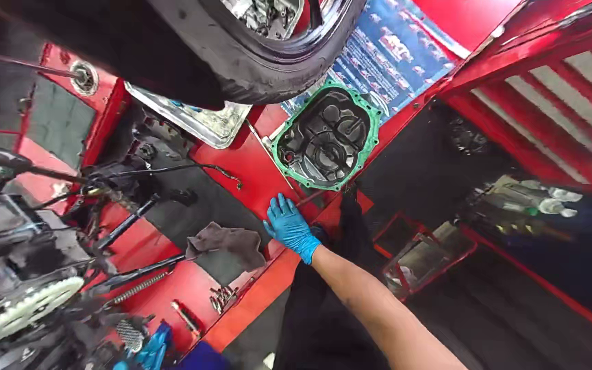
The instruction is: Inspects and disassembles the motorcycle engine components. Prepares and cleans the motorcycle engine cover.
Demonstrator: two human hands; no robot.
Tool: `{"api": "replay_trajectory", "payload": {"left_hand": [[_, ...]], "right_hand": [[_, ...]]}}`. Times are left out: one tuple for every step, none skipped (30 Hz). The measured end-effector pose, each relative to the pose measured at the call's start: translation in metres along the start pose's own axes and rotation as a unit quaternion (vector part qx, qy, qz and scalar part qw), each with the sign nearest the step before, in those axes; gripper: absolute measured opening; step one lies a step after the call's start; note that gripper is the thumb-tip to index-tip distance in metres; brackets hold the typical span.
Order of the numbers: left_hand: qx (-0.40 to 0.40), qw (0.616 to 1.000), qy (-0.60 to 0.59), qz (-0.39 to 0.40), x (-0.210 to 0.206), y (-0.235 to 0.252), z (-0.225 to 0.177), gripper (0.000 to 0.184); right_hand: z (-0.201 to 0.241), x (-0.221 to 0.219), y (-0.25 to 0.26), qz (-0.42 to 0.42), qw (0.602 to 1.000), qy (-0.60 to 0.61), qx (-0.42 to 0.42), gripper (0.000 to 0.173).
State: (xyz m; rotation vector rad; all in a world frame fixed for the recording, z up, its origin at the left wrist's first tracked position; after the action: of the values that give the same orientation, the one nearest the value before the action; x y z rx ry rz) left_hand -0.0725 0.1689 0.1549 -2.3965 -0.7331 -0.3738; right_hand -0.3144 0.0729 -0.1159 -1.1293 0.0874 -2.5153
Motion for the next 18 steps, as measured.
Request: {"api": "replay_trajectory", "payload": {"left_hand": [[-0.013,0.999,0.038,-0.023,-0.006,-0.002,-0.001,0.041],[-0.016,0.997,0.060,-0.035,-0.011,-0.004,-0.003,0.040],[-0.014,0.996,0.072,-0.041,-0.012,-0.005,-0.004,0.039],[-0.011,0.995,0.080,-0.050,-0.016,-0.005,-0.006,0.038],[-0.008,0.994,0.089,-0.062,-0.017,-0.005,-0.007,0.038],[-0.007,0.994,0.093,-0.063,-0.013,-0.003,-0.004,0.039],[-0.006,0.993,0.101,-0.059,-0.009,-0.002,-0.003,0.039],[-0.006,0.993,0.107,-0.056,-0.007,-0.002,-0.002,0.041],[-0.003,0.991,0.119,-0.058,-0.009,-0.004,-0.004,0.041],[-0.004,0.990,0.130,-0.061,-0.012,-0.005,-0.005,0.041],[-0.007,0.988,0.140,-0.064,-0.013,-0.005,-0.005,0.043],[-0.011,0.987,0.146,-0.067,-0.010,-0.005,-0.003,0.043],[-0.018,0.987,0.146,-0.070,-0.008,-0.004,-0.001,0.042],[-0.022,0.987,0.141,-0.072,-0.007,-0.003,0.000,0.041],[-0.024,0.988,0.132,-0.075,-0.005,-0.001,0.002,0.040],[-0.024,0.988,0.127,-0.079,-0.005,0.000,0.002,0.038],[-0.026,0.989,0.123,-0.079,-0.002,0.000,0.004,0.037],[-0.029,0.990,0.119,-0.076,0.003,0.002,0.007,0.037]], "right_hand": [[-0.001,0.000,-0.001,0.001,1.000,0.007,0.004,0.048],[-0.002,0.000,-0.002,-0.006,1.000,0.013,0.008,0.047],[-0.002,0.000,-0.002,-0.017,1.000,0.016,0.010,0.046],[-0.002,0.000,-0.003,-0.024,0.999,0.021,0.011,0.045],[-0.002,-0.001,-0.002,-0.027,0.999,0.023,0.012,0.044],[-0.002,-0.002,-0.002,-0.023,0.999,0.024,0.013,0.044],[-0.002,-0.002,-0.002,-0.022,0.999,0.023,0.015,0.044],[-0.003,-0.003,-0.002,-0.021,0.999,0.021,0.017,0.044],[-0.003,-0.003,-0.002,-0.020,0.999,0.023,0.020,0.044],[-0.004,-0.002,-0.002,-0.018,0.999,0.024,0.023,0.043],[-0.004,-0.001,-0.003,-0.020,0.999,0.022,0.025,0.042],[-0.004,0.000,-0.003,-0.019,0.999,0.020,0.027,0.042],[-0.004,0.000,-0.003,-0.020,0.999,0.018,0.029,0.041],[-0.004,0.000,-0.002,-0.022,0.999,0.016,0.032,0.041],[-0.004,-0.001,-0.002,-0.026,0.999,0.012,0.034,0.040],[-0.004,-0.002,-0.002,-0.031,0.999,0.008,0.035,0.040],[-0.004,-0.001,-0.002,-0.029,0.999,0.008,0.034,0.040],[-0.004,0.000,-0.002,-0.026,0.999,0.006,0.034,0.039]]}}
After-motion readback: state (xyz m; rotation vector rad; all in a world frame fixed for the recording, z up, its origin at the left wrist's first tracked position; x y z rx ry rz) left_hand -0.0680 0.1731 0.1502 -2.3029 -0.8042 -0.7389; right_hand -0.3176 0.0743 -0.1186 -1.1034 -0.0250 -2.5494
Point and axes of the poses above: each hand's wrist, its own y-axis towards the middle knuckle, its own x-axis out of the back of the hand, z = x × y, the point moved 1 cm from there along y, towards the middle knuckle, and after that the axes turned 8 degrees about z, right-handed, at the moved point
